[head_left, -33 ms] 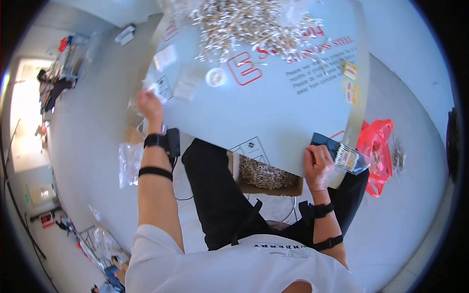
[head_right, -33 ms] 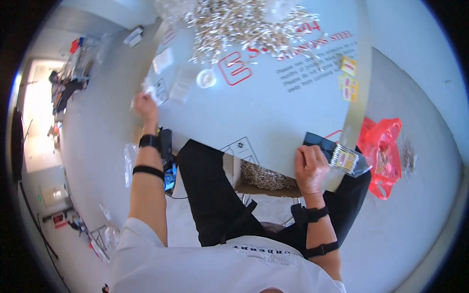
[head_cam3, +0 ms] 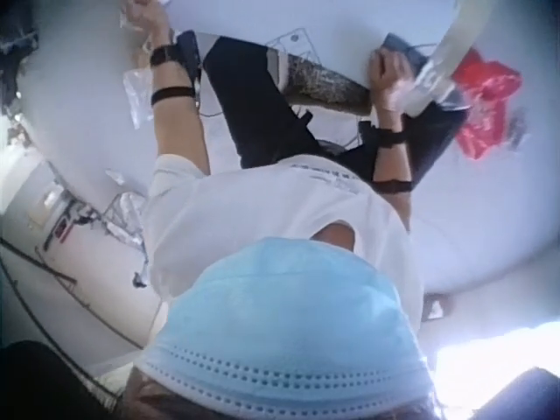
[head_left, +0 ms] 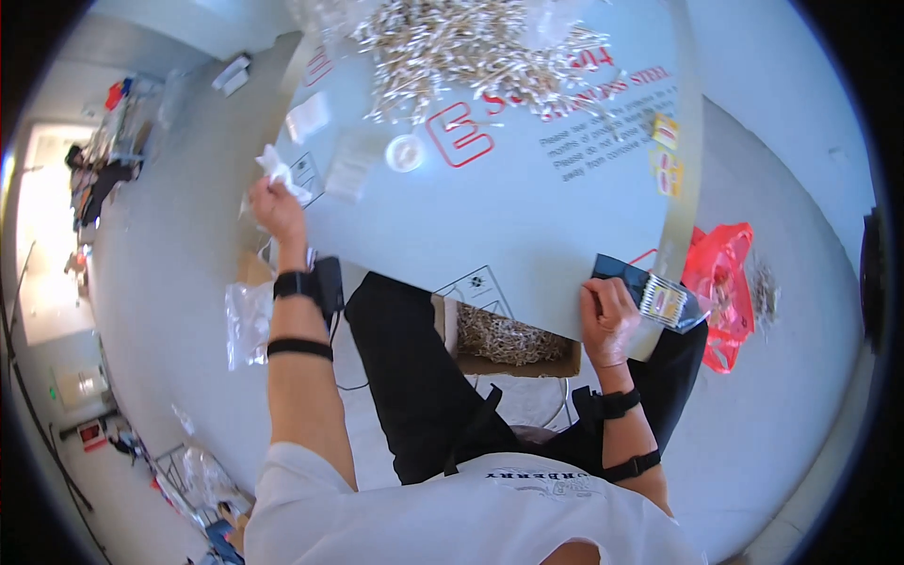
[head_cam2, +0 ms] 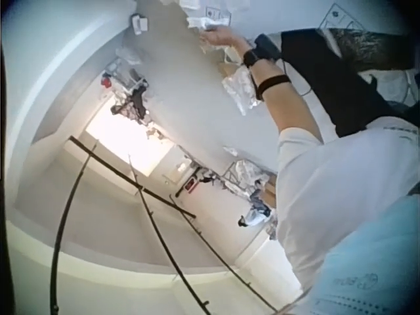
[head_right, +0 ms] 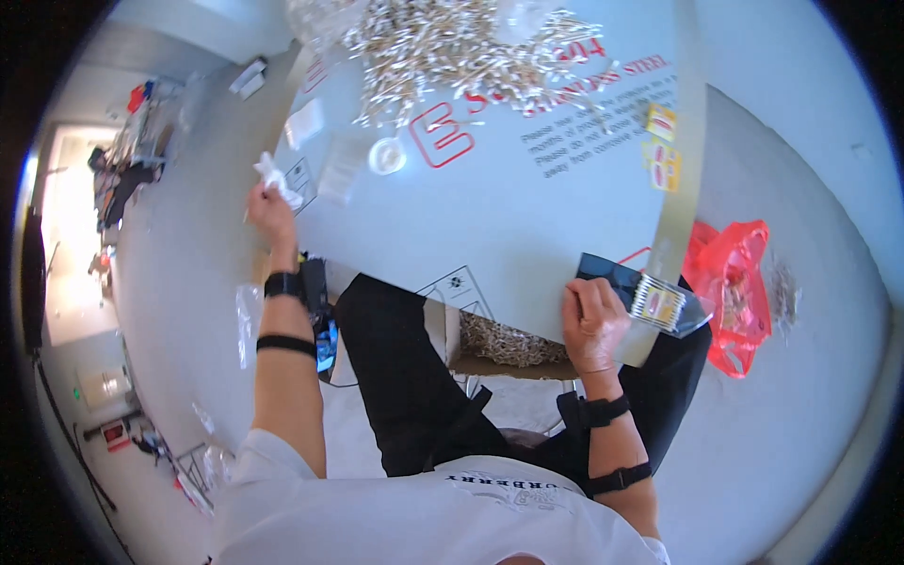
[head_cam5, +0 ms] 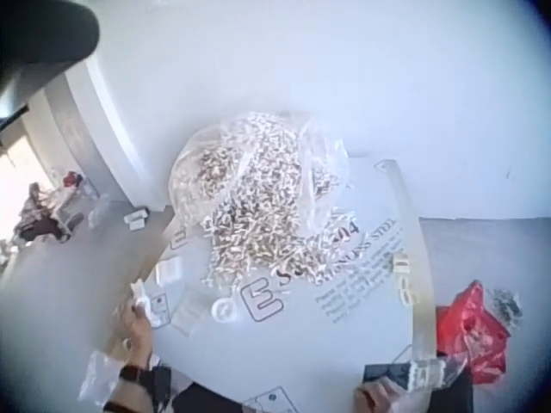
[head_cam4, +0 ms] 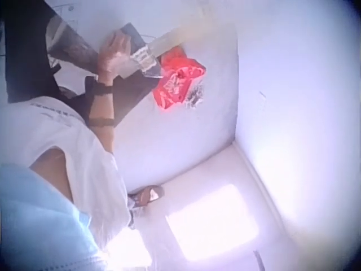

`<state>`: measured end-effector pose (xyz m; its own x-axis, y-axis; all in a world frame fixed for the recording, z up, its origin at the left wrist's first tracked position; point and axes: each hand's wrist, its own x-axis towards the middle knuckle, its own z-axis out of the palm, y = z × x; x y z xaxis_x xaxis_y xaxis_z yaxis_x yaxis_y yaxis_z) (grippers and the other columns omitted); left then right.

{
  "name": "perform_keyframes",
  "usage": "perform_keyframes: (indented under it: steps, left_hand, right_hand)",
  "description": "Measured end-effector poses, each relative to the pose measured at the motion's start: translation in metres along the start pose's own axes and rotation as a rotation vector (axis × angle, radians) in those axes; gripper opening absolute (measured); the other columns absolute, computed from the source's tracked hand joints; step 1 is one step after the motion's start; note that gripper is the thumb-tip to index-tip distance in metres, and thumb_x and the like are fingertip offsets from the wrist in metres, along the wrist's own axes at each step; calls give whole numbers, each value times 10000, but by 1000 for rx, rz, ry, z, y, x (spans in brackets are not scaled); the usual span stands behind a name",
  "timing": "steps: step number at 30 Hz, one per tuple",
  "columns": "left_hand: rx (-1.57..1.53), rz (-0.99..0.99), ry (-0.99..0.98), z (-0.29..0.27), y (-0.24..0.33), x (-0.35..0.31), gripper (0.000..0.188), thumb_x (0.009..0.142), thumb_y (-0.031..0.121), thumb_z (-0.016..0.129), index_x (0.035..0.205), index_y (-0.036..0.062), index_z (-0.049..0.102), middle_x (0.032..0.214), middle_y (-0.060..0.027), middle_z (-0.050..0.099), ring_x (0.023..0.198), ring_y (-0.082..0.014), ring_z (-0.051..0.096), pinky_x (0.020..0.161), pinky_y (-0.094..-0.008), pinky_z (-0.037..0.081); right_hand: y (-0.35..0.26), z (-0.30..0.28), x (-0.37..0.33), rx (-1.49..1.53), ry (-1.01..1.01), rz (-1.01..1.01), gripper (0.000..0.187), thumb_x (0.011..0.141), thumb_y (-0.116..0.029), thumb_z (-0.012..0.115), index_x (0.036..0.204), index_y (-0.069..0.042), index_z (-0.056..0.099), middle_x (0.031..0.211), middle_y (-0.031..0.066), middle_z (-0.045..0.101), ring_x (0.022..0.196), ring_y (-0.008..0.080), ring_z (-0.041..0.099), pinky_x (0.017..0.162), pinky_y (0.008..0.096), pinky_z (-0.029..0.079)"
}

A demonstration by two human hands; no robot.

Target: Sorting and packaging white cylindrical products into plastic bags at a workstation.

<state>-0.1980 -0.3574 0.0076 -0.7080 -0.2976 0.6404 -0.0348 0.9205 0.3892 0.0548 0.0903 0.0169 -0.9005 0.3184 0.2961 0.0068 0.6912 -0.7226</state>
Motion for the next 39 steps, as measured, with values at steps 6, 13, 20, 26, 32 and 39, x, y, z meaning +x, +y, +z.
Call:
perform_keyframes:
  steps: [6,13,20,26,32,39]
  left_hand:
    - [-489,468,-394,-23,176,-90,268,743,-84,583,990,14,555,979,-156,562,883,-356,566,744,-419,491]
    - [-86,500,-677,9,260,-140,498,769,-15,588,1258,-3,491,1090,-138,502,981,-333,556,756,-385,544]
    - [-76,639,-682,62,304,-103,441,767,4,594,1195,-59,508,1047,-122,504,908,-314,557,705,-391,542]
    - [-68,623,-569,127,320,-61,204,801,65,570,984,-15,610,1033,-129,512,866,-325,573,698,-414,539]
    - [-80,604,-615,166,318,-23,244,798,50,556,1024,42,648,1092,-150,541,905,-369,596,764,-462,523]
    - [-180,379,-600,80,299,-58,344,770,9,602,1113,17,576,1034,-168,535,935,-357,583,815,-430,497]
  right_hand:
    - [7,-14,7,-28,-48,104,107,756,-18,686,835,-47,619,737,93,573,657,278,591,582,375,469]
    - [39,14,131,-158,-64,40,771,743,-187,781,1372,-15,370,1295,264,414,1140,391,487,933,410,447]
    - [45,46,221,-341,-173,25,874,683,-296,840,1369,-23,371,1320,250,417,1243,407,419,1017,451,407]
    - [55,97,287,-224,-216,-184,712,714,-271,806,1272,15,469,1225,281,485,1133,436,512,950,436,466]
    - [65,111,366,-147,-315,-185,509,730,-296,795,1076,32,620,1035,270,639,962,423,615,859,439,502]
    - [66,89,358,-46,-398,-221,527,711,-322,836,1085,-16,626,953,149,686,860,281,664,806,361,503]
